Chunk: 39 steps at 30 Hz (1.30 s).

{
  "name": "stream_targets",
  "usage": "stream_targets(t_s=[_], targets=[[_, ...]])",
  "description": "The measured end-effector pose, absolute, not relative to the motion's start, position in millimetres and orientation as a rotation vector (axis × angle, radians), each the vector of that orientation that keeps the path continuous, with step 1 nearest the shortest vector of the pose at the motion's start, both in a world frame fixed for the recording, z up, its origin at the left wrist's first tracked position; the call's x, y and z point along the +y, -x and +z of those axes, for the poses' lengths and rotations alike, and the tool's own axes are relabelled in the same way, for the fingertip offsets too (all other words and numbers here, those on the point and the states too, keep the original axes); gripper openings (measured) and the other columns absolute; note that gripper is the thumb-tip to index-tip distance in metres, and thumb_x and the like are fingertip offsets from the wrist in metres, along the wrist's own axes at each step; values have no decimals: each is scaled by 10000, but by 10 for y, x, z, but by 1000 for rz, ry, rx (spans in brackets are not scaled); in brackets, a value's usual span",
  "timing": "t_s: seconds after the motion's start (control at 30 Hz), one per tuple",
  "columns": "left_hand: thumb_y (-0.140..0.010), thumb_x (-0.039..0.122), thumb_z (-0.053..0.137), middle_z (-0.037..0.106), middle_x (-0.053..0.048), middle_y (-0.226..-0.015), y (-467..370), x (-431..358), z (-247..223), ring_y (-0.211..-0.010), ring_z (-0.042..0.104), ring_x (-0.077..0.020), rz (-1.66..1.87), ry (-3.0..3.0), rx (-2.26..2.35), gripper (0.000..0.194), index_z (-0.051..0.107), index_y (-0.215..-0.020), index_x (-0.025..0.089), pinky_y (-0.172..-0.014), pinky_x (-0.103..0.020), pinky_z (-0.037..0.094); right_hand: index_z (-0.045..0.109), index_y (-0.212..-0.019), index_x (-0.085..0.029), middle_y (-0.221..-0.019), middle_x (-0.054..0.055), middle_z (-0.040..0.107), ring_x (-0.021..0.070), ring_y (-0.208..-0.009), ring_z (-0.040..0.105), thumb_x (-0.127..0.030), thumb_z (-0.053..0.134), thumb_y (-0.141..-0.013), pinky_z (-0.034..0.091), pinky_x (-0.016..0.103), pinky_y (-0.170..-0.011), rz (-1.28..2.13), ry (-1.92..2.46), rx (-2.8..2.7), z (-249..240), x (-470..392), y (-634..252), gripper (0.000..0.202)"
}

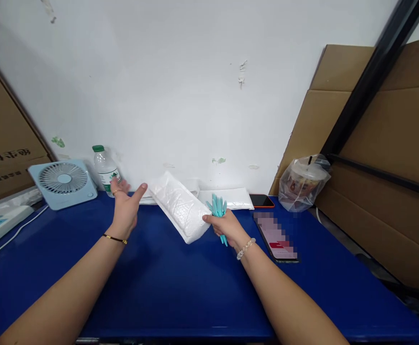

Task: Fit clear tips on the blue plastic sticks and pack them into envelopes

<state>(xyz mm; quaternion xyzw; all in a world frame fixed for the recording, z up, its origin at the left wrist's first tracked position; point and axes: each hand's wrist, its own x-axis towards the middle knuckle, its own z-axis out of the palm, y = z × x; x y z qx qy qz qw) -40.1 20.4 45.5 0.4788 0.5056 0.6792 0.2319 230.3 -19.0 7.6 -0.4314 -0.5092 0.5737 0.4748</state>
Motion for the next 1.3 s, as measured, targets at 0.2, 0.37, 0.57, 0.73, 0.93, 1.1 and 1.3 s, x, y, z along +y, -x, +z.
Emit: stream_targets(t_s=[0.2, 0.37, 0.57, 0.73, 0.93, 1.1, 1.3], targets=[[-428, 489, 836, 55, -114, -1543, 235, -106, 548, -1389, -20, -397, 726, -2833, 1130, 1266, 131, -1458, 277, -1092, -596, 45, 362, -466, -210, -344, -98, 292, 39, -326, 219, -266, 737, -681, 204, 235, -386, 1633, 986, -1333, 138, -184, -2485, 436], [-837, 200, 508, 488, -82, -1336, -1, -236, 499, -1191, 479, -241, 567, -2867, 1004, 503, 430, -1329, 276, -1010, -382, 343, 362, -464, -189, -344, -104, 279, 25, -319, 206, -292, 714, -714, 209, 213, -383, 1801, 870, -1223, 186, -195, -2533, 443], [-877, 401, 458, 643, -27, -1083, 217, -352, 894, -930, 608, -214, 784, -2332, 1158, 399, 494, -1248, 256, -807, -292, 457, 613, -784, -179, -390, -119, 268, 37, -340, 151, -377, 676, -740, 188, 200, -380, 1797, 693, -1127, 263, -209, -2582, 212], [-818, 408, 515, 599, -82, -1194, 213, -214, 613, -1052, 569, -249, 325, -2317, 1168, 542, 437, -1333, 258, -873, -324, 426, 626, -811, -155, -378, -121, 277, 37, -345, 180, -308, 698, -738, 195, 201, -388, 1732, 810, -1164, 221, -185, -2537, 184], [-404, 651, 735, 401, -239, -1365, -90, -327, 167, -1261, 323, -447, 47, -2450, 1507, 1238, 232, -1443, 202, -915, -541, 353, 604, -754, -168, -426, -94, 372, 62, -389, 310, -299, 717, -699, 325, 230, -441, 1568, 774, -791, 145, -51, -2511, 181], [-502, 502, 721, 486, -213, -1229, -198, -377, 144, -1149, 441, -412, 68, -2498, 1515, 1028, 326, -1393, 174, -826, -500, 436, 542, -621, -189, -557, -19, 554, 136, -539, 539, -341, 665, -730, 457, 300, -576, 1592, 772, -575, 78, 6, -2464, 224], [-569, 285, 662, 537, -95, -1029, -192, -293, 145, -887, 581, -249, 280, -2494, 1356, 585, 528, -1129, 185, -760, -326, 476, 558, -640, -188, -564, -28, 566, 102, -463, 470, -346, 691, -713, 387, 240, -445, 1461, 833, -566, 43, -18, -2366, 219]])
